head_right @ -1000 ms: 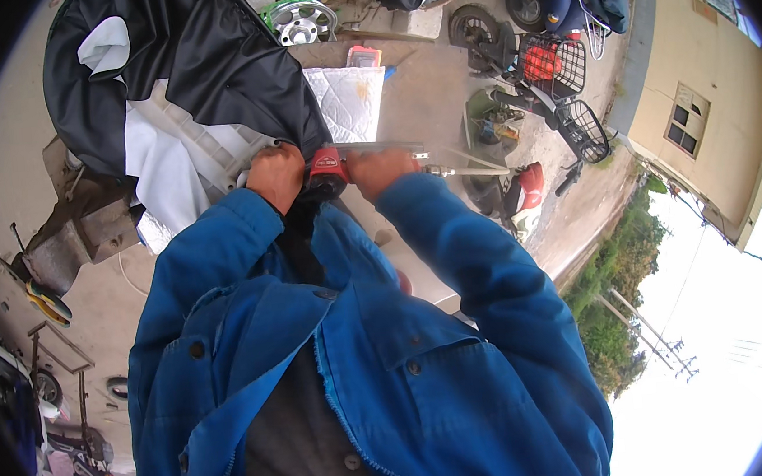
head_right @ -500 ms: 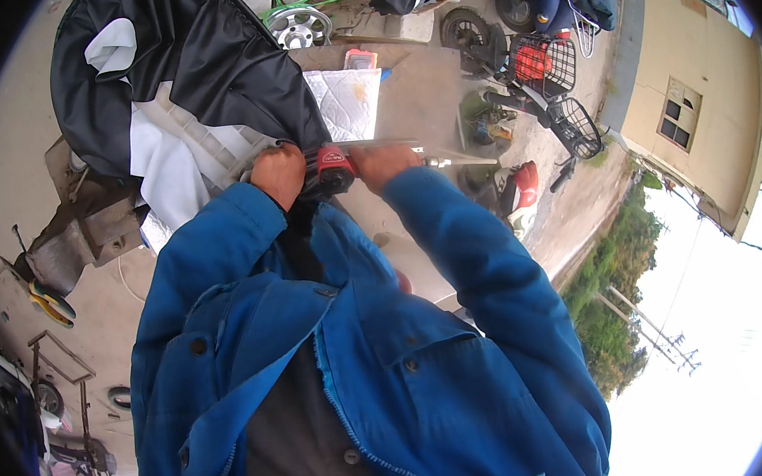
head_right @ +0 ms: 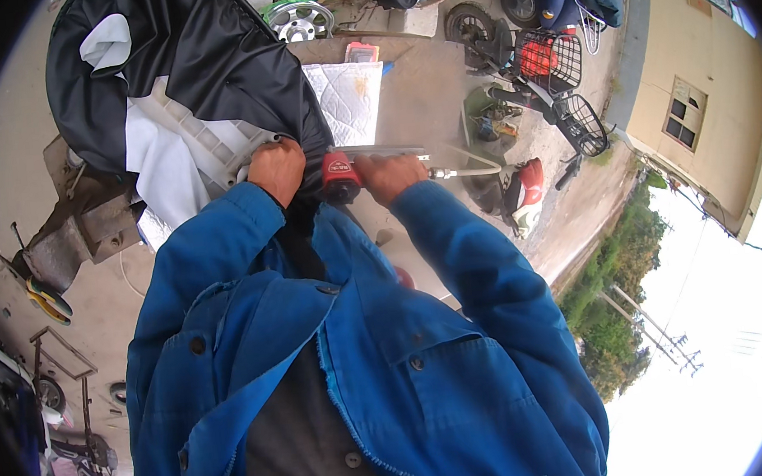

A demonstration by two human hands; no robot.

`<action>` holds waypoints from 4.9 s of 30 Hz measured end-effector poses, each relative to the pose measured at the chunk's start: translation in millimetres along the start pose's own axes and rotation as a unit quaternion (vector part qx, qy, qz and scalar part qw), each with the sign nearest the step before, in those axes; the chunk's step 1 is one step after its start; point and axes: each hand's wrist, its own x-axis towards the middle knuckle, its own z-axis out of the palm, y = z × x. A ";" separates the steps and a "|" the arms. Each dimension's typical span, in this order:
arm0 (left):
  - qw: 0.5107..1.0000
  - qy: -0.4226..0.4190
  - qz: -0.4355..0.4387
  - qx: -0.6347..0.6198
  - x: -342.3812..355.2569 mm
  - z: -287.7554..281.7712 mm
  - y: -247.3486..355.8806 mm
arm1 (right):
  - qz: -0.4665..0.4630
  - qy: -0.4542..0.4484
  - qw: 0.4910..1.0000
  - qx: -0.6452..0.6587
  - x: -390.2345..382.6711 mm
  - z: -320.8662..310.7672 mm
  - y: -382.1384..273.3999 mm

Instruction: The person secures black upholstery fabric onto a curved seat frame using a red pneumatic staple gun. They repeatedly smooth the fabric with both hands, pull it taut, and fire staples along the edge, working around the perimeter of the seat.

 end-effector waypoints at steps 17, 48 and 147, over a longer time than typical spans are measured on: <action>0.999 0.005 0.023 -0.040 0.2 -4.4 -7.4 | 0.074 -0.187 0.976 -0.086 45.8 -25.3 -37.8; 0.916 -0.040 -0.345 -0.200 20.5 -100.9 25.8 | 0.113 0.423 0.852 0.286 38.8 75.9 10.5; 0.388 -0.019 -0.476 -0.789 68.6 -72.4 -27.5 | 0.086 0.349 0.639 0.680 122.5 102.4 -17.5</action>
